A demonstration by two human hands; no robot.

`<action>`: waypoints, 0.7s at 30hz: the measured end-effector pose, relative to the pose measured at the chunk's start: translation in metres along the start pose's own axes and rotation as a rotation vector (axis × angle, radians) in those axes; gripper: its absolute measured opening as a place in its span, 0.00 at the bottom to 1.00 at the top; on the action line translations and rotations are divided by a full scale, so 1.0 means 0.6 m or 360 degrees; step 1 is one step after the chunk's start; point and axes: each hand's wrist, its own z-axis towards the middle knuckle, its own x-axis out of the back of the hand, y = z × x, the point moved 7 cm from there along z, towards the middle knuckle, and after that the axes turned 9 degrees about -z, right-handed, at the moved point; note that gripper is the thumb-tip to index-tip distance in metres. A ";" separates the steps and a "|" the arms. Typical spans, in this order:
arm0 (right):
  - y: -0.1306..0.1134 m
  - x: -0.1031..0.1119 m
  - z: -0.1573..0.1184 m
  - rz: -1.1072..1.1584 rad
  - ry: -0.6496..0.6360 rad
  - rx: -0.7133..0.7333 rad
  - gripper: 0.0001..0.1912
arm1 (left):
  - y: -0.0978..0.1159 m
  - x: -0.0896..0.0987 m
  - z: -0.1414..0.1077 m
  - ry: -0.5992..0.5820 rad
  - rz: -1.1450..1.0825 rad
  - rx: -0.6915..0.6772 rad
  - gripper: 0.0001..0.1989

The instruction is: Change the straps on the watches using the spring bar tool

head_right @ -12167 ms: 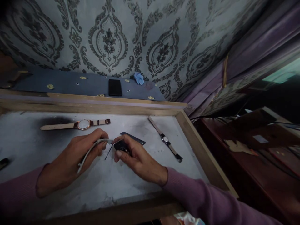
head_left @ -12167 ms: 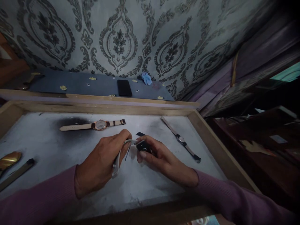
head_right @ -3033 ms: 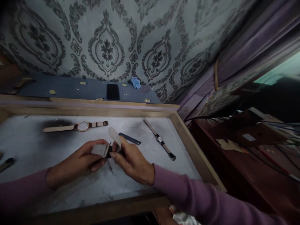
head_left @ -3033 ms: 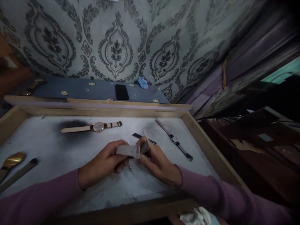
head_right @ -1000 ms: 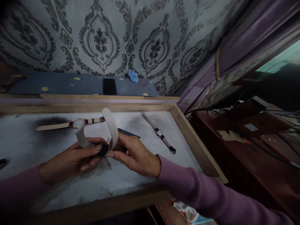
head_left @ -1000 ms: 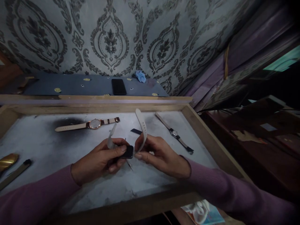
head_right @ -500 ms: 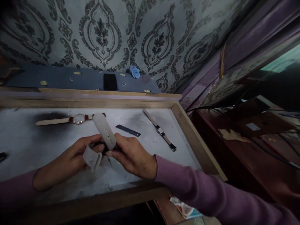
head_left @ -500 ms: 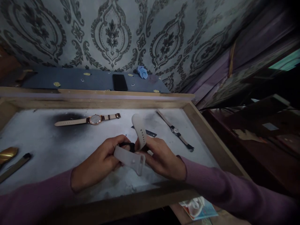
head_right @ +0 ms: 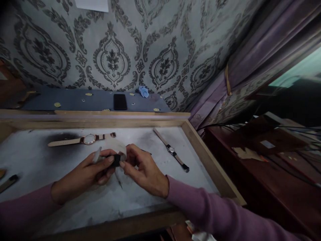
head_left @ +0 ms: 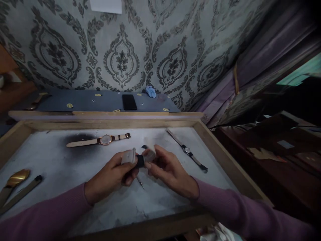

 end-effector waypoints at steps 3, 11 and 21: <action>0.006 -0.004 0.000 0.0181 -0.0022 -0.0054 0.15 | -0.001 0.004 0.000 0.0043 -0.0063 0.0024 0.18; 0.008 0.006 0.005 -0.0097 0.0006 -0.0021 0.10 | 0.019 0.018 0.005 0.0156 0.0202 -0.0091 0.18; -0.020 -0.011 -0.022 -0.0622 -0.0264 0.0485 0.03 | 0.029 0.058 0.013 0.0331 0.0678 -0.0135 0.22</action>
